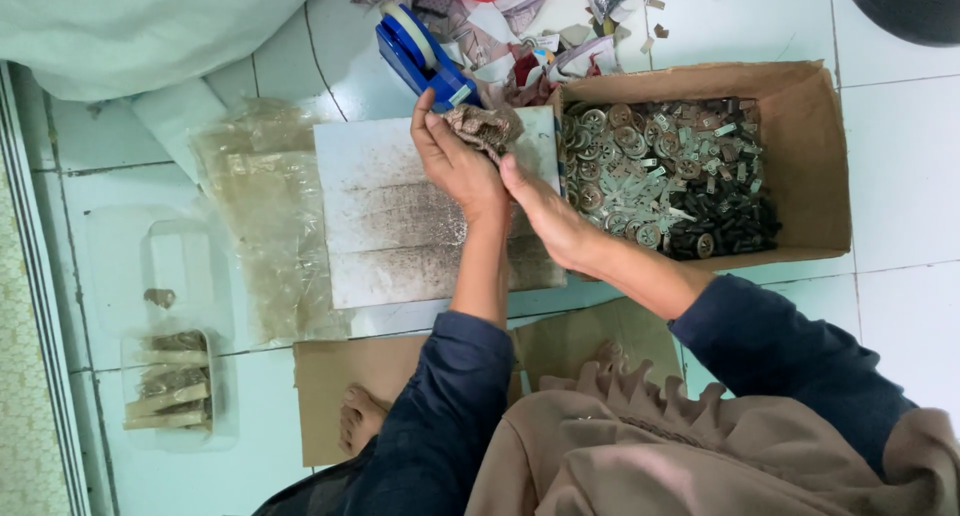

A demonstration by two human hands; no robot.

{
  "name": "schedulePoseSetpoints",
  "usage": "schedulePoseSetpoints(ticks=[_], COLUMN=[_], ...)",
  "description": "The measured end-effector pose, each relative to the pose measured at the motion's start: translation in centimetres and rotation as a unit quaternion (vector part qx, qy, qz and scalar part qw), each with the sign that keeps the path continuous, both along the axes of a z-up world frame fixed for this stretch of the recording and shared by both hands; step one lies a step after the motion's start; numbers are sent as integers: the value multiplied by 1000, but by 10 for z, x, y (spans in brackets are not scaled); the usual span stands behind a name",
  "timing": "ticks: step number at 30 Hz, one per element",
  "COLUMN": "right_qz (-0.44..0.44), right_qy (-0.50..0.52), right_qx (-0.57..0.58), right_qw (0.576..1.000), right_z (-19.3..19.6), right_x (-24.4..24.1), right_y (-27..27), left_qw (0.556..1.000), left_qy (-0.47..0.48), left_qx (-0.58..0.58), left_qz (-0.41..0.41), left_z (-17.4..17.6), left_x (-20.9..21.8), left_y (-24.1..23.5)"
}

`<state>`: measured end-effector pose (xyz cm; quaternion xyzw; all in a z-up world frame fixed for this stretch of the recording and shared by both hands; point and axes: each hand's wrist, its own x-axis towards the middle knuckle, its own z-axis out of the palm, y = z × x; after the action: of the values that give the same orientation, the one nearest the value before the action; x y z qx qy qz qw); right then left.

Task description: Wiping metal components with a cloth and arranging them in an orderly fashion on a white board.

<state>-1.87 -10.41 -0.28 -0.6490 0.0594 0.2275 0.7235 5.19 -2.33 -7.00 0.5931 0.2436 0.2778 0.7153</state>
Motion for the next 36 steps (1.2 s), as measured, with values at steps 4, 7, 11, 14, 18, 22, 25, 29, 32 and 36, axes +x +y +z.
schedulePoseSetpoints(ticks=[4,7,11,14,18,22,25,29,32,36], right_qz=[15,-15,-90,-120,-156,-182,-177,-7,83,167], right_qy=[68,-97,-112,-122,-115,-90,-63,-16,-65,-50], right_qx=[-128,-64,-116,-156,-202,-241,-260,-494,-598,-654], right_qw=[989,993,983,973,960,949,947,869,795,736], right_z=[26,12,8,6,-10,-27,-38,-98,-143,-167], right_x=[18,20,25,27,23,9,-3,-32,-56,-72], right_y=[-24,-58,-102,-135,-182,-218,-231,-248,-251,-240], left_qw=[998,994,961,928,849,849,847,705,606,539], left_qy=[-25,-66,-157,-61,87,12,-43,17,47,-6], left_qx=[-43,25,127,220,365,409,333,412,527,689], left_qz=[-24,-83,-190,-294,-371,-333,-412,-578,-594,-486], left_z=[14,13,-19,-47,-49,-46,-3,-70,-157,-160], left_x=[29,57,112,131,118,92,42,-32,-78,-110], left_y=[-5,-2,-7,-13,-21,-62,-104,-162,-193,-196])
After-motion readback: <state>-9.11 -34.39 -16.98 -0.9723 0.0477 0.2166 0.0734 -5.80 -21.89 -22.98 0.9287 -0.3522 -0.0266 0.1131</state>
